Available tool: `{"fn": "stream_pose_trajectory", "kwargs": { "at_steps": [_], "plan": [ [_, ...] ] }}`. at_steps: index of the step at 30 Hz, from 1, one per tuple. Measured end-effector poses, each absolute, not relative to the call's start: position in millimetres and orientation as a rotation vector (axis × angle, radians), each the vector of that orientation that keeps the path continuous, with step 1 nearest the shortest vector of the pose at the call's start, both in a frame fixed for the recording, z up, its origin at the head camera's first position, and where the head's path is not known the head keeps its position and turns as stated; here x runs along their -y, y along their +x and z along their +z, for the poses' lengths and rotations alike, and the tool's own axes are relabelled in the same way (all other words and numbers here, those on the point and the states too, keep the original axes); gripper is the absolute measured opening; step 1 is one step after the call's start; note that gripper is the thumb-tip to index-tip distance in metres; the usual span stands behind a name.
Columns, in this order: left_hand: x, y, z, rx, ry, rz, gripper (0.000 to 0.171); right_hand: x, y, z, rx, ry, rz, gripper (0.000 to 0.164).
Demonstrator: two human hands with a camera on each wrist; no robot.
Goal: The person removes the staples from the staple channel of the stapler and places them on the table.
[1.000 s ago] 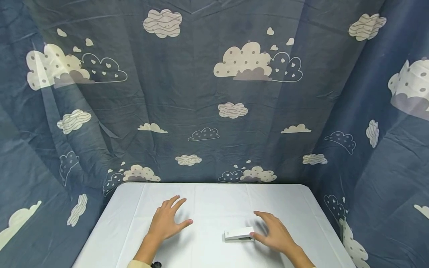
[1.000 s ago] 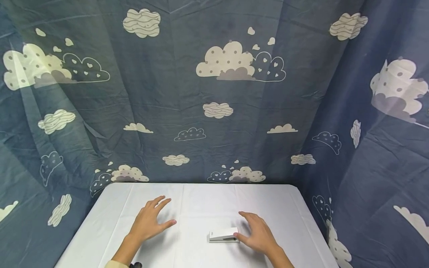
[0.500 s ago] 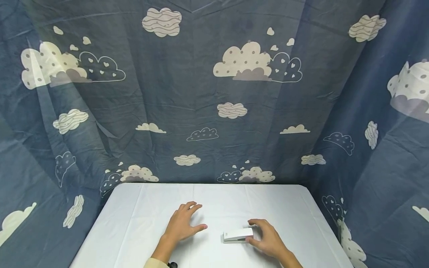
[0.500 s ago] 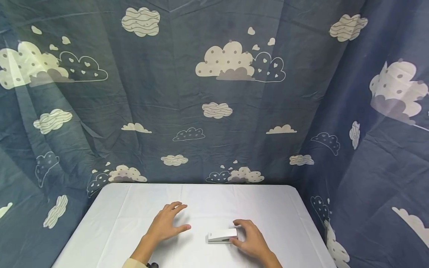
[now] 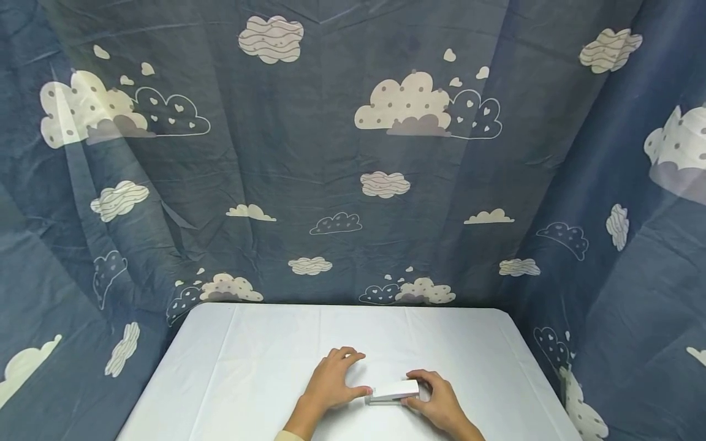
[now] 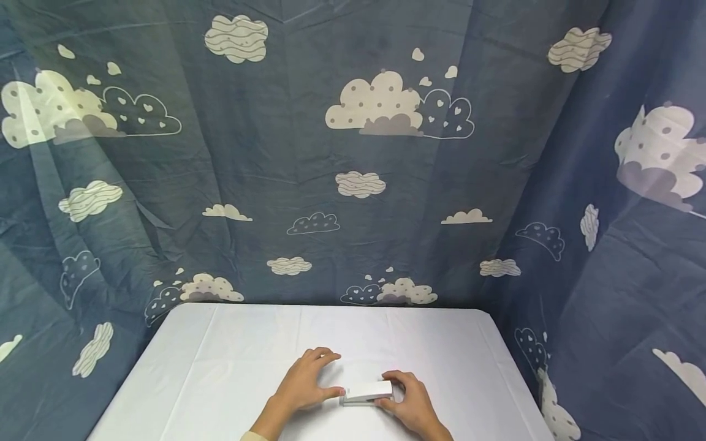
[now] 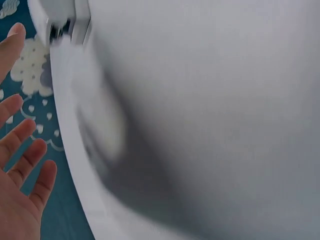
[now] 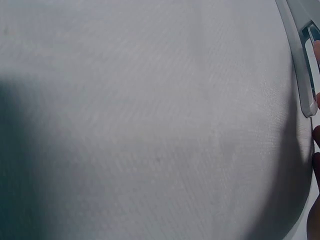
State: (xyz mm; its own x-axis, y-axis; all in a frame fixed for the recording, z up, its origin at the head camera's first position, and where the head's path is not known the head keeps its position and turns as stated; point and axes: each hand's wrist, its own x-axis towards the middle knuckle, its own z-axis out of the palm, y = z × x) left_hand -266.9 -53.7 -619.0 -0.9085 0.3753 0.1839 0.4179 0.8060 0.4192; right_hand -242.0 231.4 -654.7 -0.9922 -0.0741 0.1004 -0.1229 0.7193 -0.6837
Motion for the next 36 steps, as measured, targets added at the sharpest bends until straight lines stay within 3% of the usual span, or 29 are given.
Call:
{"fn": "stream_pose_trajectory", "kwargs": {
  "at_steps": [19,36],
  "plan": [
    [-12.2,-264.4,-631.8,2.858,-0.853,-0.771,0.070,-240.4,-239.6,-668.2,2.790,0.078,1.419,0.037],
    [-35.8,-261.9,-636.9,2.769,-0.929,-0.862,0.046,-233.9,-238.9,-668.1,2.691,0.083,1.473,0.032]
  ]
}}
